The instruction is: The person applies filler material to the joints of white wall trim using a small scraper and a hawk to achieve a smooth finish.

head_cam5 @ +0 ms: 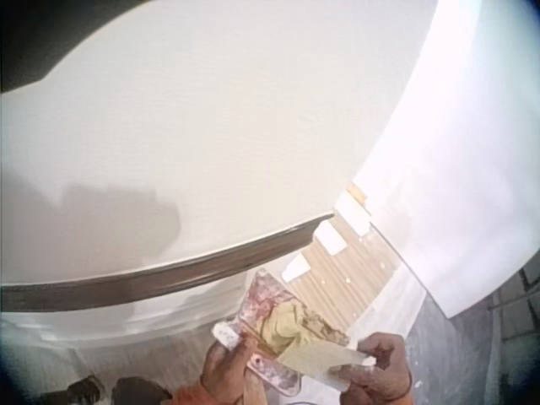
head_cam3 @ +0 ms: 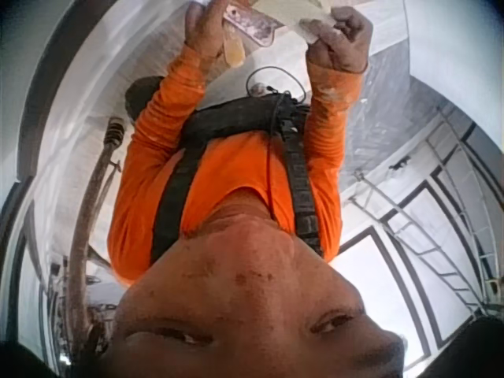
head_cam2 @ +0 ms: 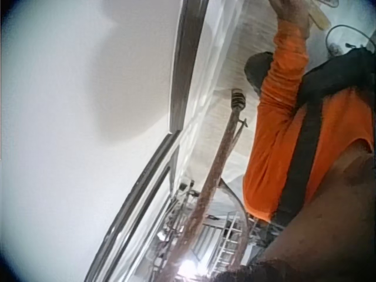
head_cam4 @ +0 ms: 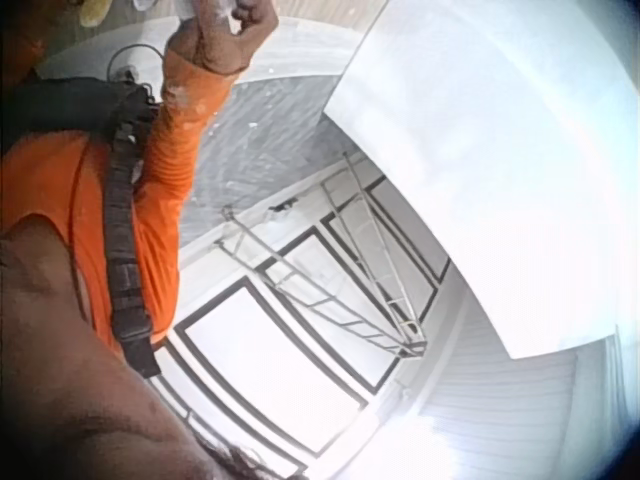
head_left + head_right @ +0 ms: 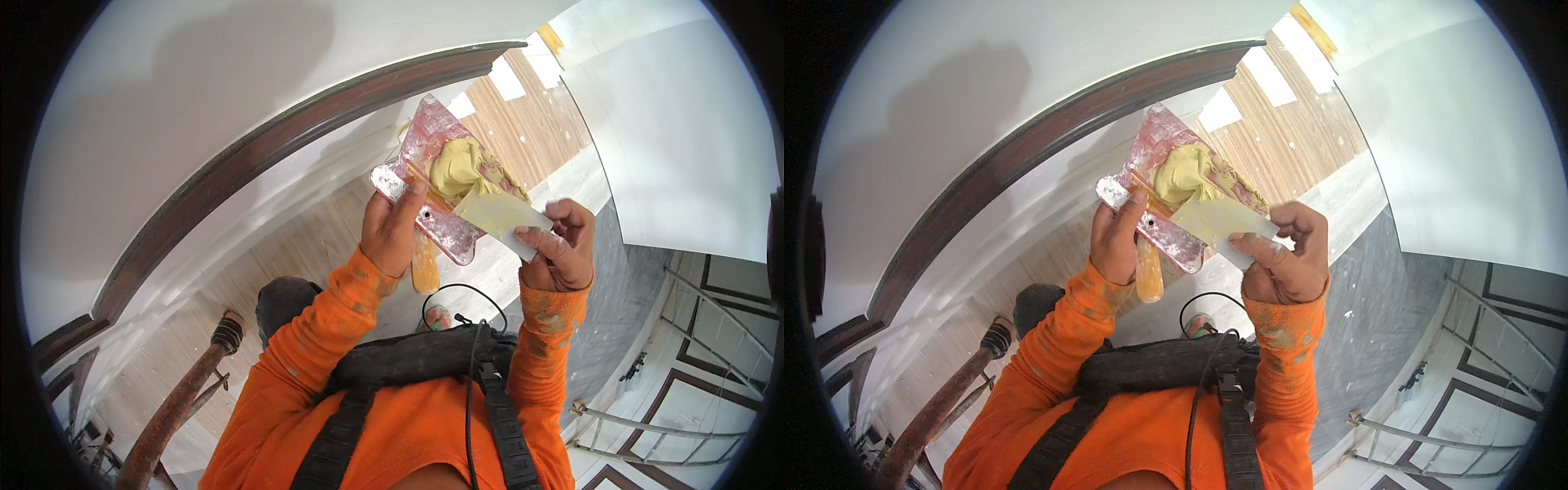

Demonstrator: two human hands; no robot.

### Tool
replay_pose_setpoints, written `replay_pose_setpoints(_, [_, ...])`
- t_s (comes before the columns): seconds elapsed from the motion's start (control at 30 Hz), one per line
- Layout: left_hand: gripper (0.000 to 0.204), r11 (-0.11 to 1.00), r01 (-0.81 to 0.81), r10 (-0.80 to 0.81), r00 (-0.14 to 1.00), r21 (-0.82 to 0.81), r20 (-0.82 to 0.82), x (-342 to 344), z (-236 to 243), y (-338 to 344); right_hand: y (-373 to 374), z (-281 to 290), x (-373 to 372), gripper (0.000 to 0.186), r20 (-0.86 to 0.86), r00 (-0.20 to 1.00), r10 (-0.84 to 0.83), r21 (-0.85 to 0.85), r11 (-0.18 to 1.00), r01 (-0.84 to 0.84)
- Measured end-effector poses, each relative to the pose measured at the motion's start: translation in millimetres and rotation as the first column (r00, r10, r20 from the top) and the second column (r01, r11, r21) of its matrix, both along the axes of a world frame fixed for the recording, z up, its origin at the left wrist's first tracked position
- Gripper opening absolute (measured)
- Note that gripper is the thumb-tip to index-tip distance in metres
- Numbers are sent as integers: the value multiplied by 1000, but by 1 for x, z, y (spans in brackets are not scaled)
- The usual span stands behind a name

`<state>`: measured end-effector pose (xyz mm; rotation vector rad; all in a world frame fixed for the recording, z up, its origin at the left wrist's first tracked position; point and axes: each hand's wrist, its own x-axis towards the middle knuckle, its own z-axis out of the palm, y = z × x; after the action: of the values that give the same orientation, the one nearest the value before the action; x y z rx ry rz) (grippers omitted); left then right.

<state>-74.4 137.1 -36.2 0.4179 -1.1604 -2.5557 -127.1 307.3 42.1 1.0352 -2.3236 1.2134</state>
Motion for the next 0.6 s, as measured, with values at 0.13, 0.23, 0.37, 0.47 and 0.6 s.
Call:
replay_pose_setpoints(0.13, [24, 1000, -3, 3, 1000, -5, -27, 0, 6, 3, 13, -9, 3, 32, 54, 997, -50, 37, 998, 48])
replay_pose_setpoints(0.23, [26, 1000, 12, -12, 997, 4, -82, 1, 7, 1, 14, -3, 4, 28, 181, 980, -88, 59, 995, 78])
replay_pose_setpoints(0.37, [28, 1000, 18, -18, 995, 7, -97, 2, 10, 4, 33, -9, 5, 31, 380, 925, 15, -35, 999, -2])
replay_pose_setpoints(0.47, [28, 1000, 15, -16, 995, -10, -95, 2, 9, 7, 24, 14, 14, 28, 572, 820, 4, -62, 997, 38])
replay_pose_setpoints(0.6, [26, 998, 4, -9, 996, -58, -90, 4, 10, 4, 26, 12, 8, 27, 568, 822, 45, -120, 992, 28])
